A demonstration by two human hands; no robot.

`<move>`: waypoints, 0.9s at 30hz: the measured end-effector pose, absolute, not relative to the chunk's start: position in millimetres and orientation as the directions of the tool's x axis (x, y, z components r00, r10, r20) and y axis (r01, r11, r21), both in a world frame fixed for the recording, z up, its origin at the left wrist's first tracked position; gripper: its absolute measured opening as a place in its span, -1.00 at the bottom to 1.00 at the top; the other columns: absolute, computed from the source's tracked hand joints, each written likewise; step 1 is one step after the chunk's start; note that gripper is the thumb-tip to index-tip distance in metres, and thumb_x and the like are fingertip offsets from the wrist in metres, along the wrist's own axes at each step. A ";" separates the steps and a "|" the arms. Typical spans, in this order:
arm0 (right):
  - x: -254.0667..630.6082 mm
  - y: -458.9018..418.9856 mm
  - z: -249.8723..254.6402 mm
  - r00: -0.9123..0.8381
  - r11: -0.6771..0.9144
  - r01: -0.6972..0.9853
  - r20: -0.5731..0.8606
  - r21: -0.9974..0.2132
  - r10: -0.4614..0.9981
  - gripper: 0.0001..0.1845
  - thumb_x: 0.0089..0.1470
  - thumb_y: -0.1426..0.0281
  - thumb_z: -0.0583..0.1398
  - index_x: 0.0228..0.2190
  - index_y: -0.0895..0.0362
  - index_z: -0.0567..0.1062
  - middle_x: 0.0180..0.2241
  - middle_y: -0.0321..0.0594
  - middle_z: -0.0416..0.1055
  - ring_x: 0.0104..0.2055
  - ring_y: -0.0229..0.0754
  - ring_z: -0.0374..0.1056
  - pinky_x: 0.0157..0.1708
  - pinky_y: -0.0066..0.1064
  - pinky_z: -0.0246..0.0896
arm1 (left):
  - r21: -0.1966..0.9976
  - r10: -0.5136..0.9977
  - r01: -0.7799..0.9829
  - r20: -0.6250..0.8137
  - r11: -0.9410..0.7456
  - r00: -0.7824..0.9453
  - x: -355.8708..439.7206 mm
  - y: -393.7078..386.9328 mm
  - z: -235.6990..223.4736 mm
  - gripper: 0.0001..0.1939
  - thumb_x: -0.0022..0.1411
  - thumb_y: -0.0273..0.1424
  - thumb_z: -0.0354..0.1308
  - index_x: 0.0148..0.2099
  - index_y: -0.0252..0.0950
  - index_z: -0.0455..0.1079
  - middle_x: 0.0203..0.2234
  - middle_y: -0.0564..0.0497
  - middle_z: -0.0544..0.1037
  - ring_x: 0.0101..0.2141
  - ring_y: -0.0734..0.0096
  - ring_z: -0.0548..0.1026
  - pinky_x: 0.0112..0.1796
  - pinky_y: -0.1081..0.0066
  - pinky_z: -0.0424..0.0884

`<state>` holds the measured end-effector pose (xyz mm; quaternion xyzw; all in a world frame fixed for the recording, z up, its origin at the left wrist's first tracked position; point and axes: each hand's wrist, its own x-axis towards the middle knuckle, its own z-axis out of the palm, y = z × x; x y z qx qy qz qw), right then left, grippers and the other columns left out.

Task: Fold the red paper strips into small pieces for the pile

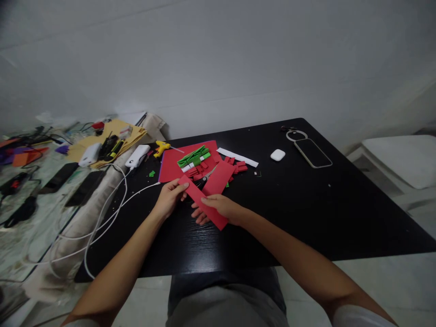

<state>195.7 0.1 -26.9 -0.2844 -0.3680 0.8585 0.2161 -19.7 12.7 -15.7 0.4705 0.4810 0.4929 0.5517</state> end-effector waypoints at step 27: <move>204.7 8.3 -20.0 -0.172 -0.180 -0.242 -0.141 -0.953 0.975 -0.53 -0.27 0.23 0.54 -0.29 0.15 0.61 -0.45 -0.23 0.61 -0.41 -0.13 0.53 -0.28 -0.25 0.51 | 0.971 0.991 -0.236 -0.054 0.024 -0.122 -23.4 12.2 -1.1 -0.69 -0.08 -0.29 0.51 -0.40 -0.37 0.50 -0.60 0.03 0.54 -0.60 0.51 0.44 -0.59 0.53 0.32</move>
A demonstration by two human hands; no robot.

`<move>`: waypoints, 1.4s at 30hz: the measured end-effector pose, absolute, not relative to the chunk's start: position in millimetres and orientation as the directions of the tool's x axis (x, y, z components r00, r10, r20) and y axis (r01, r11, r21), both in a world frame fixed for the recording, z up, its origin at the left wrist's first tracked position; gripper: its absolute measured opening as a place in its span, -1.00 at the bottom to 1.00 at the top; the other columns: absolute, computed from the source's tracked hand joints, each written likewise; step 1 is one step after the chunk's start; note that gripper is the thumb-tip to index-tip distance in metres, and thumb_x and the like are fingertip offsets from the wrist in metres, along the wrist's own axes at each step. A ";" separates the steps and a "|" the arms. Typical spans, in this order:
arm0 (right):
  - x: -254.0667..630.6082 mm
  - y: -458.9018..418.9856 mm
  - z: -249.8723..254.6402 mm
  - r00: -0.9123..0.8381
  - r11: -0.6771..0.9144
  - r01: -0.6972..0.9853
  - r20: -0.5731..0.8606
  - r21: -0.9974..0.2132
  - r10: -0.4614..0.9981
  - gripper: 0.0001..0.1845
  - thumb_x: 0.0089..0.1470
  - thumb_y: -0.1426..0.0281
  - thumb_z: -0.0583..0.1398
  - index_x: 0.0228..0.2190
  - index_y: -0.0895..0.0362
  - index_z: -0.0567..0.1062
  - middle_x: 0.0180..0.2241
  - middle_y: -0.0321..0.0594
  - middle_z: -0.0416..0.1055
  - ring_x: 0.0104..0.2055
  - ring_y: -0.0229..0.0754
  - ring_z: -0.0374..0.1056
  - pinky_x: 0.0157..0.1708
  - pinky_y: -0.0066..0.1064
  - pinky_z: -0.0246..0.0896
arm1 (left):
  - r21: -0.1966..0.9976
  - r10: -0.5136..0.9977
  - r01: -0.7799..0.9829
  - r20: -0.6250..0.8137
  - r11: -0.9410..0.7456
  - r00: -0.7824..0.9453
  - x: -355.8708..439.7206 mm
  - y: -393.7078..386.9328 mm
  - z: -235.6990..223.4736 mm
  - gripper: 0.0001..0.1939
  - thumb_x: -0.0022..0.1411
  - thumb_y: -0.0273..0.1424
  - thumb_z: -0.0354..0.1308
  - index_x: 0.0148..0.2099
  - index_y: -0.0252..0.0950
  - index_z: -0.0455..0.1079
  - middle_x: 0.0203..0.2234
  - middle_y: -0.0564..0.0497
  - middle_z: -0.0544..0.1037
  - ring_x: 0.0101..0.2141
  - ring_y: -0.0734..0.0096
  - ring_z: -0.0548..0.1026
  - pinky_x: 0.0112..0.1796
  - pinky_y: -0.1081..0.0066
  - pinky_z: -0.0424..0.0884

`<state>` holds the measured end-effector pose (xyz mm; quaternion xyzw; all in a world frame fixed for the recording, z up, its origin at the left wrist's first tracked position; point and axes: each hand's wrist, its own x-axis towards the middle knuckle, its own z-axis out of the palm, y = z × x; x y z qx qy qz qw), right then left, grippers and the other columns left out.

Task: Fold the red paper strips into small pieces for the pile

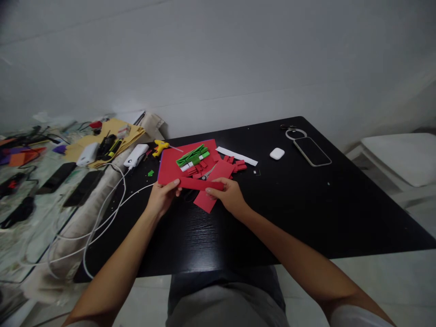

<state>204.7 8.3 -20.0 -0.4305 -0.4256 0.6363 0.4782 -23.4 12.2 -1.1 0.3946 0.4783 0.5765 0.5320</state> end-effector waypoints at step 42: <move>246.5 44.1 -6.4 -0.198 -0.033 -0.115 -0.010 -0.993 0.980 -0.63 -0.23 0.27 0.51 -0.33 0.13 0.61 -0.39 -0.24 0.58 -0.35 -0.11 0.54 -0.23 -0.16 0.57 | 0.998 0.994 0.036 0.046 -0.049 0.095 -51.6 14.7 11.3 -0.54 0.01 -0.24 0.51 -0.11 -0.29 0.45 -0.51 0.08 0.58 -0.55 0.47 0.54 -0.46 0.48 0.51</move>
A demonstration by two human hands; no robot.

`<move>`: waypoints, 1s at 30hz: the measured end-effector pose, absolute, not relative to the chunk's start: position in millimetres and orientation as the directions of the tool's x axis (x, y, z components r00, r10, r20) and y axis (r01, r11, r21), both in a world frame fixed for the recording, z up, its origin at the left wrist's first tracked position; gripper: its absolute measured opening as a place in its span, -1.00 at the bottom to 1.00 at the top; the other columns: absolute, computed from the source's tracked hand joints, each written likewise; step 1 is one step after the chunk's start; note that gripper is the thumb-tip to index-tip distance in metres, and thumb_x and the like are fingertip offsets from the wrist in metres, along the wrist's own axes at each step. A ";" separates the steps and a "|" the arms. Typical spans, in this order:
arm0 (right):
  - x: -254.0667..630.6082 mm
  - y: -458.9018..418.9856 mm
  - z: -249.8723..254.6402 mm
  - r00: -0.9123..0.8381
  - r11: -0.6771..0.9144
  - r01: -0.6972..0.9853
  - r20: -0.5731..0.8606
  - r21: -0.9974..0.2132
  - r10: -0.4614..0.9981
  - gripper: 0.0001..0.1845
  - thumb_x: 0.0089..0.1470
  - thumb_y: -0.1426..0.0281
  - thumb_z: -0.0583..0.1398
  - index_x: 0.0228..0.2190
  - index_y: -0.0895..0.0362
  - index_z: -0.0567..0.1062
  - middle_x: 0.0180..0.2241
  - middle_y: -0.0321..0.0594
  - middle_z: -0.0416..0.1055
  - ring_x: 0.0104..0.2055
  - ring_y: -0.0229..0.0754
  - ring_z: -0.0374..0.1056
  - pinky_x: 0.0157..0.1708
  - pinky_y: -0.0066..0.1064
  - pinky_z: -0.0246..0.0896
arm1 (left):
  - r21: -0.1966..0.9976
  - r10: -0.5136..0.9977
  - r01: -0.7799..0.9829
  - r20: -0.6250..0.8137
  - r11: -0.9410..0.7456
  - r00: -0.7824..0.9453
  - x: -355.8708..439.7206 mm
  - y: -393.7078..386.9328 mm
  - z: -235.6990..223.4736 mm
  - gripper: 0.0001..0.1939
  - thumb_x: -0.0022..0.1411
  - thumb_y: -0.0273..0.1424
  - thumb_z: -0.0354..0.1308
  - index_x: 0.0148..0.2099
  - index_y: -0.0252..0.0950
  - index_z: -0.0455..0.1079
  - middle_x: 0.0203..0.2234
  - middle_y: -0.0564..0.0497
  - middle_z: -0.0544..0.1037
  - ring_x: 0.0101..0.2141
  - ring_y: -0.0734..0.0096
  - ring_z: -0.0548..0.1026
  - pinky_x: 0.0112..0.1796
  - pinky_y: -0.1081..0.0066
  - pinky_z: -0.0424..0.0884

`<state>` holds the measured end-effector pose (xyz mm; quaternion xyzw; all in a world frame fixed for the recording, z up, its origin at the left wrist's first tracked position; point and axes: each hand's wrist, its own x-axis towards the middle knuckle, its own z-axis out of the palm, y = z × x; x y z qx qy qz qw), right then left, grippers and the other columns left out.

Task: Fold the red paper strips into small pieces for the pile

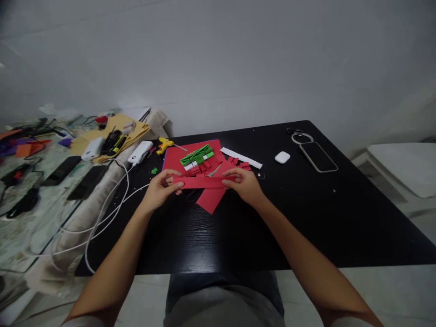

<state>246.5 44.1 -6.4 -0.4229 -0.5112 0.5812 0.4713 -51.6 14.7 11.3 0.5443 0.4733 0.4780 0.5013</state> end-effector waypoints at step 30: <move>253.5 -52.7 -31.7 -0.570 0.683 0.534 0.383 -0.498 0.726 -0.68 0.22 0.66 0.13 -0.13 0.16 0.60 -0.06 -0.08 0.57 0.06 -0.02 0.43 0.09 -0.06 0.43 | 0.569 0.987 0.811 0.011 -0.136 0.158 -28.4 -88.6 -12.1 -0.79 0.35 -0.39 0.17 0.02 -0.24 0.43 -0.17 -0.02 0.52 -0.38 0.38 0.49 -0.25 0.34 0.43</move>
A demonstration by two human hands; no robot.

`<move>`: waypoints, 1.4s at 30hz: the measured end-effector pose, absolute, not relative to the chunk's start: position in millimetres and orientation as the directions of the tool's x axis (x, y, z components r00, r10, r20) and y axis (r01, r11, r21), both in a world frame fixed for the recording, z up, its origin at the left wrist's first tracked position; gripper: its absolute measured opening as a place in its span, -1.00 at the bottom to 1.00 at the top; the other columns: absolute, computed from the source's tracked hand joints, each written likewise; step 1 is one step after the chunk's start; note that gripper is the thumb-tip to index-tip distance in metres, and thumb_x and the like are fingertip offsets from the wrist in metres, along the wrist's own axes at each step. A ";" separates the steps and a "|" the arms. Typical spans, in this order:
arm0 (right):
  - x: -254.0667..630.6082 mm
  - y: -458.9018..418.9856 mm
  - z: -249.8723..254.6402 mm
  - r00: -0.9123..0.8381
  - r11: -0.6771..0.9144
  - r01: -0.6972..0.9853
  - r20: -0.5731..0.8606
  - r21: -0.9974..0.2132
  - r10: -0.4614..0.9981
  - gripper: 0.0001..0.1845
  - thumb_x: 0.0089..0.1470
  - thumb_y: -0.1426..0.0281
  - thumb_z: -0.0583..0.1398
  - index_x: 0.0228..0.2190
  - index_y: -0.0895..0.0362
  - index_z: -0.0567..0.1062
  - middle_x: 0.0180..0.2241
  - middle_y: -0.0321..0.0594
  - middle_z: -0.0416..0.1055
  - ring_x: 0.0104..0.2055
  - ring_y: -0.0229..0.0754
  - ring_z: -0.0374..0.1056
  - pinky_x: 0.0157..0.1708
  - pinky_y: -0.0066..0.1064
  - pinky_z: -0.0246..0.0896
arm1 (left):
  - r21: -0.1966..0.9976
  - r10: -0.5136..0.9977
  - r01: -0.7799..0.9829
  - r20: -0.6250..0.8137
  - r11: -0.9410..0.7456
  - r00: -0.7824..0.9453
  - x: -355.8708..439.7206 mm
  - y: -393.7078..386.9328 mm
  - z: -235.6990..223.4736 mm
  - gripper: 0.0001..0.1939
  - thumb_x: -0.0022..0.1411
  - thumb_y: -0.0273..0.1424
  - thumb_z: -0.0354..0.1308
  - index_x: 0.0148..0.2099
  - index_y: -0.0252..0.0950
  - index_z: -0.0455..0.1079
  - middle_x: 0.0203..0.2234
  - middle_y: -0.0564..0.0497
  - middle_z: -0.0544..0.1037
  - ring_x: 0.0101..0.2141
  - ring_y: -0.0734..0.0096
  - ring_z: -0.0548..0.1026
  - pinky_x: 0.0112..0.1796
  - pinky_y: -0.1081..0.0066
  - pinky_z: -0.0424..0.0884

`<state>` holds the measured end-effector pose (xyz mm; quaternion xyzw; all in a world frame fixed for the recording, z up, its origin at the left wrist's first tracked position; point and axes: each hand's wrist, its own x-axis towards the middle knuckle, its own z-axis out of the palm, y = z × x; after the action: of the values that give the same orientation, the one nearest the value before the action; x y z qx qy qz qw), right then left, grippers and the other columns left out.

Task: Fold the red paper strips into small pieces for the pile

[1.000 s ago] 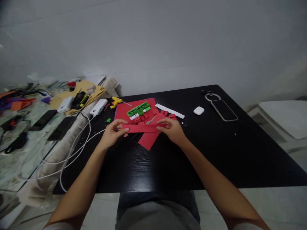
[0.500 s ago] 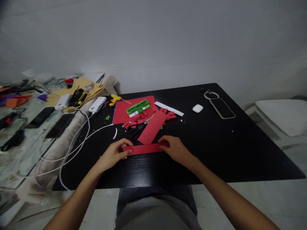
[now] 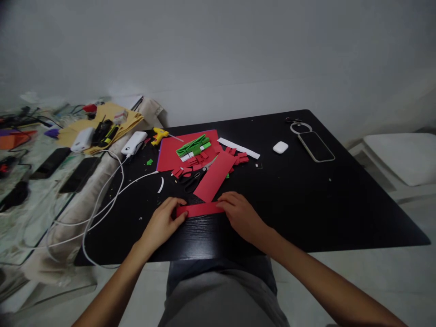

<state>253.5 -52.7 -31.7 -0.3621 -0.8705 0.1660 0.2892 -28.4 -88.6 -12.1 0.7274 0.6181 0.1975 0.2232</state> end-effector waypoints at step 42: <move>256.1 -164.0 -44.4 -0.545 0.709 0.490 0.456 -0.508 0.704 -0.73 0.31 0.53 0.17 -0.11 0.00 0.63 -0.20 -0.23 0.66 -0.21 -0.08 0.52 -0.23 -0.21 0.49 | 0.450 0.766 0.628 0.469 -0.635 0.438 6.8 -187.5 -47.6 -0.77 0.39 -0.48 0.21 0.06 -0.22 0.54 -0.08 0.02 0.70 0.01 0.28 0.59 -0.02 0.23 0.48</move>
<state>256.1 -164.0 -44.4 -0.3454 -0.8639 0.1625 0.3286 6.8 -187.5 -47.6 0.8416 0.4142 0.3305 0.1048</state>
